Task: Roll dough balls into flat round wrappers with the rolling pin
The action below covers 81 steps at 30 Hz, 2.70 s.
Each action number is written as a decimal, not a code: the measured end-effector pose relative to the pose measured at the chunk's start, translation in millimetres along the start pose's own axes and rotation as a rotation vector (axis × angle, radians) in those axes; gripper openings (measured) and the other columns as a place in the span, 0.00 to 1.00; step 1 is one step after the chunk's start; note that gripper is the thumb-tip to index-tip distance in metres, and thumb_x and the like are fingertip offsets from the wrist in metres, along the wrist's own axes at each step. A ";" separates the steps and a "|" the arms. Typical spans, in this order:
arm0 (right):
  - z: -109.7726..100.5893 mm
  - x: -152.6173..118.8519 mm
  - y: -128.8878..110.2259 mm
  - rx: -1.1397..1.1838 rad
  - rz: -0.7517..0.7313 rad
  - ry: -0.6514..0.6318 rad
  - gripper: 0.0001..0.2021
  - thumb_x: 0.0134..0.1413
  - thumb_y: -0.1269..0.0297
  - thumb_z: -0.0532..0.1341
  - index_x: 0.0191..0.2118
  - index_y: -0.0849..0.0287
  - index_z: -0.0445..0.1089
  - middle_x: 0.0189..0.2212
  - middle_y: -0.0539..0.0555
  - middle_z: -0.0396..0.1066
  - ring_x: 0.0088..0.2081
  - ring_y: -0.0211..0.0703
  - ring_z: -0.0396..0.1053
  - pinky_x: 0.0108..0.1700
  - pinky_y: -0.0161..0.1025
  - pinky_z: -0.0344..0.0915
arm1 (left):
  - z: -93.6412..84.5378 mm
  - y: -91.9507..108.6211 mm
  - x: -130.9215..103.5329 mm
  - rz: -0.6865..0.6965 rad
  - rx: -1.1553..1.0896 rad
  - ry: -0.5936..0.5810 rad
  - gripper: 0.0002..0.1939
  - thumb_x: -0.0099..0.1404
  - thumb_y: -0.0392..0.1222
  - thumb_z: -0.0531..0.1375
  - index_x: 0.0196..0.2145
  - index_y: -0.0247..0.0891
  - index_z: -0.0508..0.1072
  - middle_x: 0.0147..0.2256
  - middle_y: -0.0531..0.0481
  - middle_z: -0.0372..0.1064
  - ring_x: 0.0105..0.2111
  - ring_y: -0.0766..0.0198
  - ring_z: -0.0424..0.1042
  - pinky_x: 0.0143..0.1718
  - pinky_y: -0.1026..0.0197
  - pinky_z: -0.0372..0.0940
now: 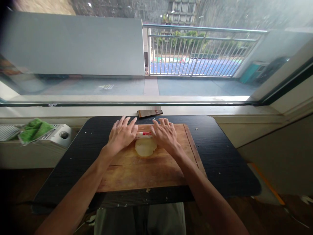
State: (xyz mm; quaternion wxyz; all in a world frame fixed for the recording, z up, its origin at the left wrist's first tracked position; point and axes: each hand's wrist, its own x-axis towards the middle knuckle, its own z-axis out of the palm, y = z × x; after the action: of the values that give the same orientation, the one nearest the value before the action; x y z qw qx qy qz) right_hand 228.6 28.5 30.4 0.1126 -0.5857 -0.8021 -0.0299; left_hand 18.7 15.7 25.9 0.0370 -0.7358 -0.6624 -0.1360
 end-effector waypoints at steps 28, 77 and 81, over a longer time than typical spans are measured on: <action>-14.2 -118.9 -37.3 0.154 0.045 0.182 0.22 0.78 0.58 0.53 0.67 0.55 0.74 0.63 0.61 0.77 0.65 0.58 0.69 0.69 0.57 0.54 | -23.1 18.2 -111.7 0.059 -0.164 0.020 0.24 0.82 0.49 0.50 0.63 0.42 0.80 0.64 0.43 0.77 0.65 0.46 0.75 0.68 0.40 0.67; -4.8 -8.7 -19.4 -0.058 0.137 -0.189 0.33 0.73 0.64 0.49 0.80 0.50 0.56 0.78 0.57 0.57 0.78 0.56 0.53 0.77 0.58 0.52 | -2.8 5.0 -10.1 -0.058 -0.030 -0.188 0.31 0.81 0.48 0.45 0.76 0.45 0.64 0.75 0.39 0.60 0.77 0.41 0.54 0.73 0.32 0.56; -1.6 -16.5 -19.7 -0.077 0.123 -0.179 0.33 0.72 0.65 0.50 0.80 0.54 0.57 0.77 0.60 0.58 0.77 0.57 0.55 0.77 0.56 0.52 | -0.8 5.9 -15.4 -0.055 -0.054 -0.208 0.31 0.80 0.48 0.46 0.76 0.45 0.64 0.76 0.38 0.59 0.77 0.40 0.54 0.73 0.31 0.56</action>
State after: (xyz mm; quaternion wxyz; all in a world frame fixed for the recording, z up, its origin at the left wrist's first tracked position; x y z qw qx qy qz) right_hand 215.0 6.7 30.0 0.0198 -0.6380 -0.7698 -0.0012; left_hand 23.1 -0.1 23.5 -0.0554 -0.7281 -0.6787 -0.0779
